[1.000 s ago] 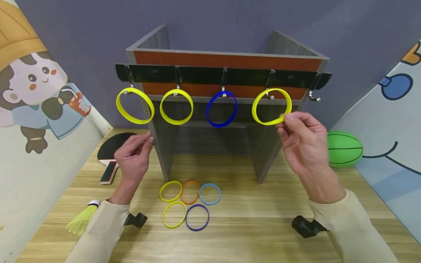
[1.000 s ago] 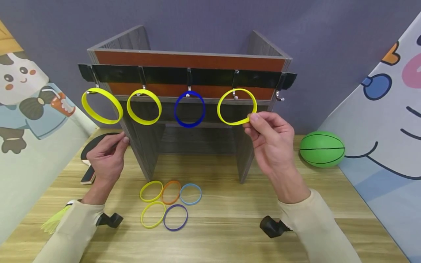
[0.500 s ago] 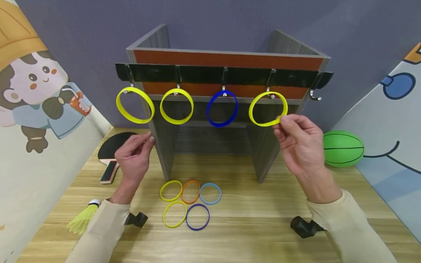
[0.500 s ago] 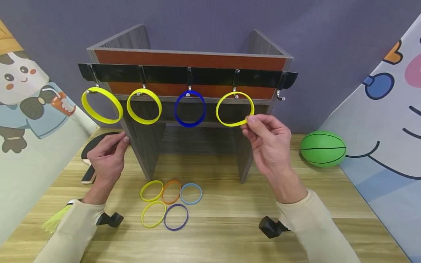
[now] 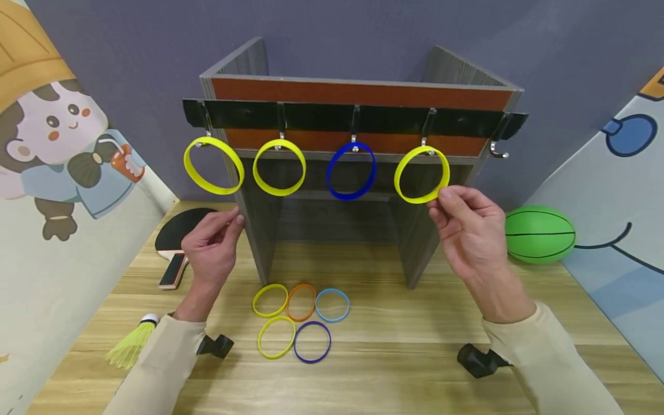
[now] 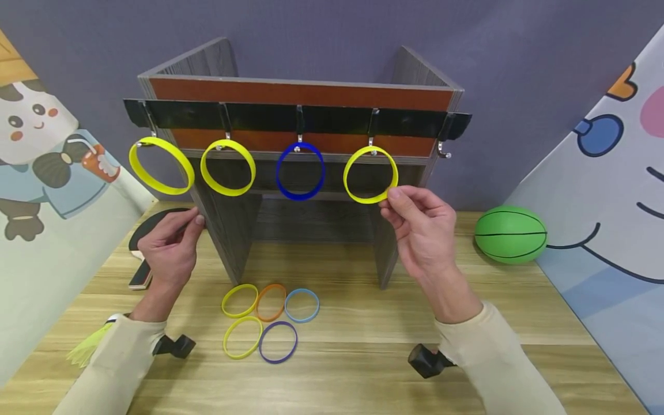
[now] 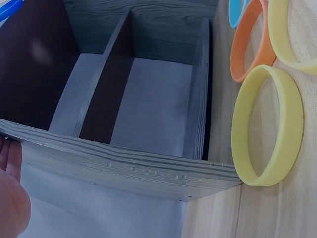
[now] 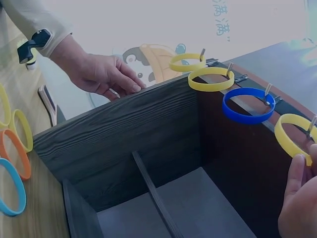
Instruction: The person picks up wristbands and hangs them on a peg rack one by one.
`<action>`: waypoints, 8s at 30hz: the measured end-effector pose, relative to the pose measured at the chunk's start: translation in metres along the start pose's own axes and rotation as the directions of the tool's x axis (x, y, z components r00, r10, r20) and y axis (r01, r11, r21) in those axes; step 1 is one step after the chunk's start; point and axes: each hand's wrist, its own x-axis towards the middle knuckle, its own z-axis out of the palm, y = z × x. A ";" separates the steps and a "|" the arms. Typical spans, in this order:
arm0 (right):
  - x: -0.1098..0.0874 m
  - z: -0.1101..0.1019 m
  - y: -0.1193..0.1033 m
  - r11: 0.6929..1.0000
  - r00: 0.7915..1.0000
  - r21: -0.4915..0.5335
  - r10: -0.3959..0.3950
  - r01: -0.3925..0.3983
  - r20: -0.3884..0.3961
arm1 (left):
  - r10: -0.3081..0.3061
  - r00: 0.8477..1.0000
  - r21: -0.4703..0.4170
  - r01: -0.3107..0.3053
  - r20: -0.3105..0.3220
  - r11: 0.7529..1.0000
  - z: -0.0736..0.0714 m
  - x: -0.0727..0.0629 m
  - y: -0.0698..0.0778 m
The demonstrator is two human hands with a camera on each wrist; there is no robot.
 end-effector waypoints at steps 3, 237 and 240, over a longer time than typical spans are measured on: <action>-0.001 -0.002 0.001 1.000 1.000 -0.001 0.006 -0.006 -0.010 | 0.002 1.000 -0.007 -0.002 -0.003 1.000 0.000 0.000 -0.001; 0.017 -0.010 -0.082 0.878 0.921 -0.478 -0.178 -0.010 -0.346 | -0.016 1.000 -0.014 0.016 -0.001 1.000 -0.011 -0.011 -0.026; 0.016 -0.013 -0.081 0.885 0.919 -0.464 -0.153 -0.036 -0.363 | -0.011 1.000 -0.008 0.011 0.000 1.000 -0.012 -0.012 -0.027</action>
